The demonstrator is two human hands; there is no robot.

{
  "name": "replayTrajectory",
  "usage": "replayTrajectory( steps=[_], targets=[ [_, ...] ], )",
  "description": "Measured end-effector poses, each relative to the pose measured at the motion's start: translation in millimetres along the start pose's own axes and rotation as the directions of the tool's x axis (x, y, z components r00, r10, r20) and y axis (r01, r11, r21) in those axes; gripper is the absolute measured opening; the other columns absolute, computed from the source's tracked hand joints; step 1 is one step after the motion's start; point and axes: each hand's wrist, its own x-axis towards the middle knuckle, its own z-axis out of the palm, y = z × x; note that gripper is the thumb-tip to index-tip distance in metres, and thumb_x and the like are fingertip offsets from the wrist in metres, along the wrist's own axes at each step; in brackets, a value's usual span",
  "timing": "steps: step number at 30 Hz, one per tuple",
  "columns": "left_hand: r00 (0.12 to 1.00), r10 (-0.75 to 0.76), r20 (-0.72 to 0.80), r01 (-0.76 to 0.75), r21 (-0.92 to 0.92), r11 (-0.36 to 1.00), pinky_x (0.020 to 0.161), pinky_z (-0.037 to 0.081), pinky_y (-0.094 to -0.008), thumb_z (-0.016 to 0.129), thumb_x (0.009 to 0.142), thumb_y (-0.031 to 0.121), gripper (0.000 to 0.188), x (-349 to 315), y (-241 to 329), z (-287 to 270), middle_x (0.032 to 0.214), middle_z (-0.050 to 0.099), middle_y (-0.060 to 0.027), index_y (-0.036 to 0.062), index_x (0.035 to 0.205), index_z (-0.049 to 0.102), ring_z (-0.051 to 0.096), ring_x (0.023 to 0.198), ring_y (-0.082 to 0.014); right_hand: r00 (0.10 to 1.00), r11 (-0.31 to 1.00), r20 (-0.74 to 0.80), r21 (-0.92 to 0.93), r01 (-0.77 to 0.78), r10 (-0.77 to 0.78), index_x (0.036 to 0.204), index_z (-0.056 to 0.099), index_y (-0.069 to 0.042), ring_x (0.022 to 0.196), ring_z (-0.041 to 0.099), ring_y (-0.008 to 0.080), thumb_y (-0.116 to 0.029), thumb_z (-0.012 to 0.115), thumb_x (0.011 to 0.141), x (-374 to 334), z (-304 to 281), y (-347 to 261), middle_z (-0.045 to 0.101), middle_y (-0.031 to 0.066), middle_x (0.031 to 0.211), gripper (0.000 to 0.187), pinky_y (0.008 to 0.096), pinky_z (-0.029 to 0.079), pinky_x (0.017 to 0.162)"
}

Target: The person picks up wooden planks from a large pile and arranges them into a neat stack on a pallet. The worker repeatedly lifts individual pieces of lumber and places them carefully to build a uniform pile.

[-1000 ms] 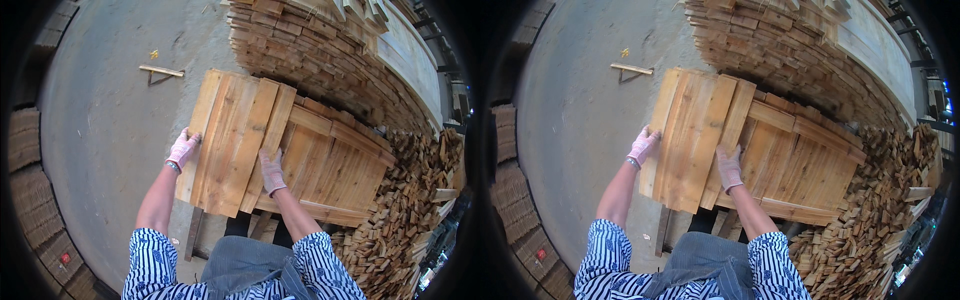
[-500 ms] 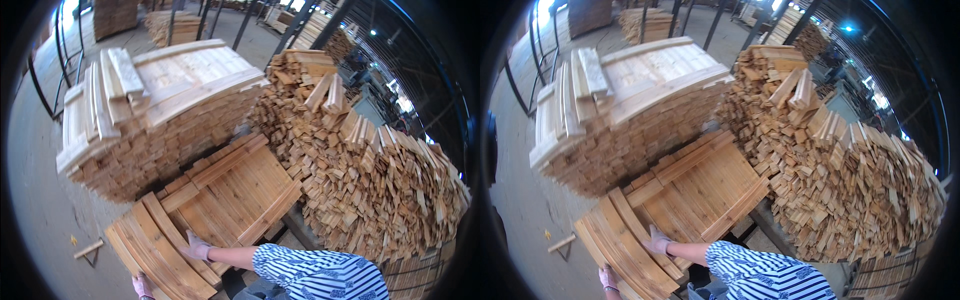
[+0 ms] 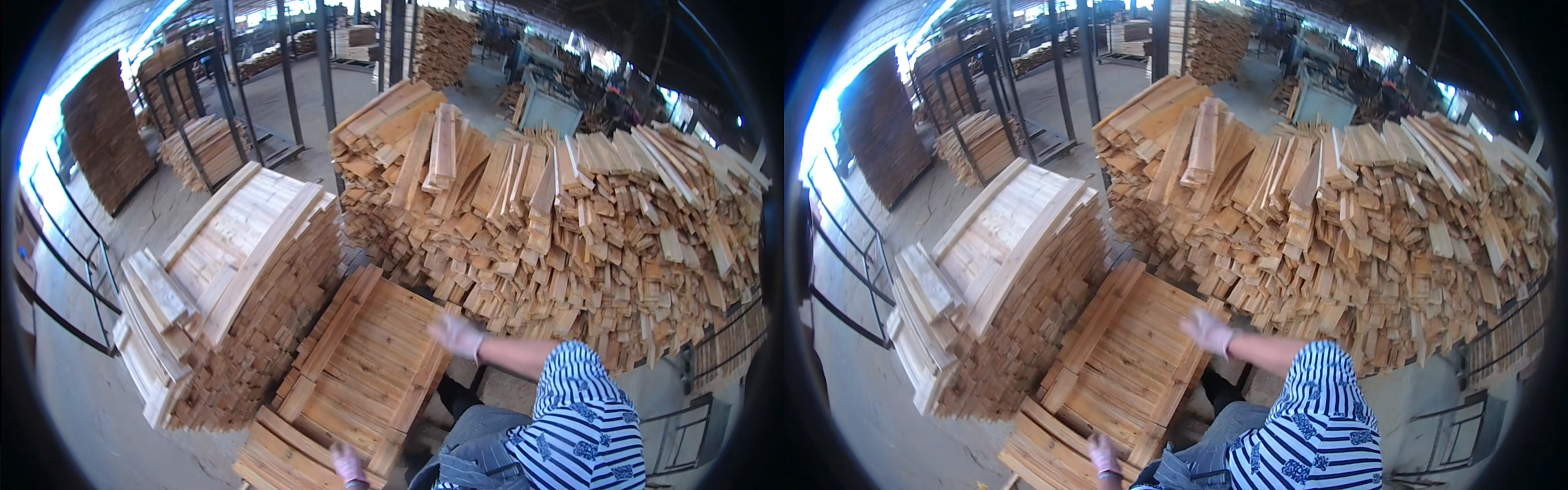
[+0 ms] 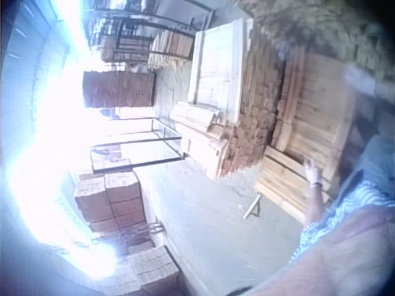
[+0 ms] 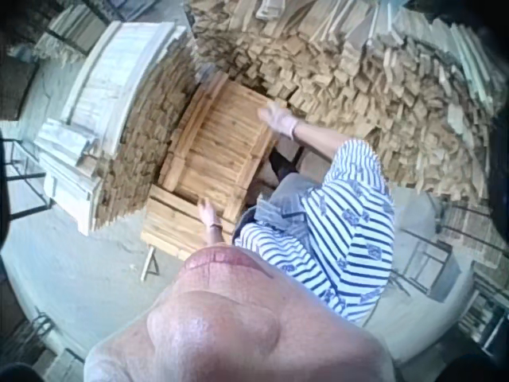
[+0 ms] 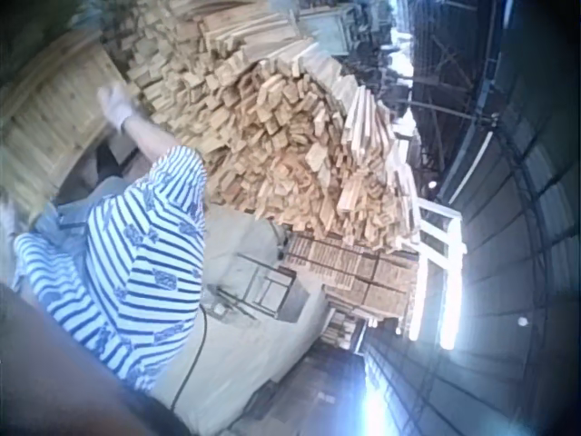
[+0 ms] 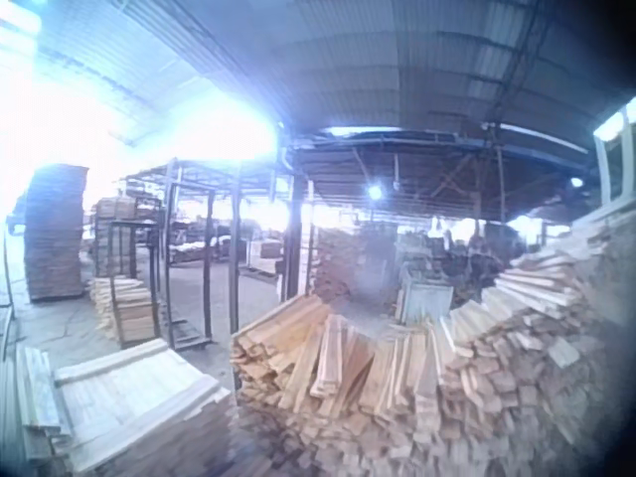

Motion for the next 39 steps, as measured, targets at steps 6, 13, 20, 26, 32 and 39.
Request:
replayTrajectory(
  steps=[6,13,20,26,32,39],
  targets=[
    [0.914,-0.011,0.405,0.112,-0.228,0.967,0.081,0.054,-0.0354,0.061,0.099,0.032,0.039,-36,191,158,0.114,0.066,-0.0088,0.006,0.128,0.056,0.065,0.098,-0.021,0.689,0.892,-0.677,0.442,0.099,0.259,0.14,0.043,-0.002,0.122,0.055,0.0328,-0.06,0.048,0.098,223,-227,-51,0.058,0.0213,0.129,0.071,0.0413,0.042,0.103],
    [0.764,0.312,0.565,-0.319,-0.091,0.944,0.098,0.049,-0.0442,0.051,0.102,0.048,0.053,104,389,340,0.135,0.058,-0.014,0.0057,0.135,0.05,0.057,0.125,-0.0296,0.739,0.639,-0.29,0.731,-0.238,0.607,0.159,0.011,-0.003,0.147,0.031,0.0422,-0.075,0.045,0.09,345,-272,-4,0.026,0.0265,0.161,0.105,0.0479,0.03,0.118],
    [0.698,0.156,0.699,0.152,-0.358,0.921,0.093,0.052,-0.0407,0.057,0.1,0.048,0.063,181,520,484,0.133,0.06,-0.0138,0.0025,0.143,0.046,0.065,0.113,-0.0282,0.753,0.53,-0.202,0.819,-0.221,0.626,0.159,0.006,-0.002,0.147,0.026,0.0452,-0.068,0.068,0.081,348,-271,-65,0.015,0.0342,0.16,0.119,0.0483,0.028,0.12],
    [0.783,0.219,0.582,-0.159,-0.154,0.975,0.087,0.051,-0.0324,0.065,0.098,0.03,0.041,118,552,536,0.117,0.064,-0.0034,0.0076,0.132,0.057,0.062,0.098,-0.0147,0.698,0.513,-0.225,0.826,-0.234,0.68,0.159,0.005,-0.006,0.145,0.03,0.0436,-0.057,0.078,0.076,366,-263,-40,0.019,0.0322,0.159,0.122,0.0474,0.033,0.117],
    [0.786,0.346,0.513,-0.555,0.337,0.761,0.103,0.044,-0.0361,0.065,0.091,0.056,0.081,89,592,554,0.14,0.057,-0.0202,0.0037,0.148,0.042,0.055,0.128,-0.0312,0.753,0.464,-0.164,0.862,-0.204,0.637,0.159,0.004,-0.005,0.14,0.039,0.0434,-0.055,0.082,0.073,342,-277,-63,0.028,0.0349,0.154,0.127,0.046,0.038,0.113],
    [0.764,0.177,0.62,-0.588,0.559,0.584,0.096,0.048,-0.0353,0.065,0.091,0.054,0.075,7,581,520,0.117,0.067,-0.0177,0.0014,0.14,0.046,0.064,0.109,-0.0264,0.863,0.348,-0.129,0.936,-0.057,0.489,0.156,-0.001,0.007,0.133,0.05,0.0391,-0.039,0.082,0.076,275,-265,-15,0.042,0.0379,0.145,0.124,0.0412,0.044,0.105]
  ],
)
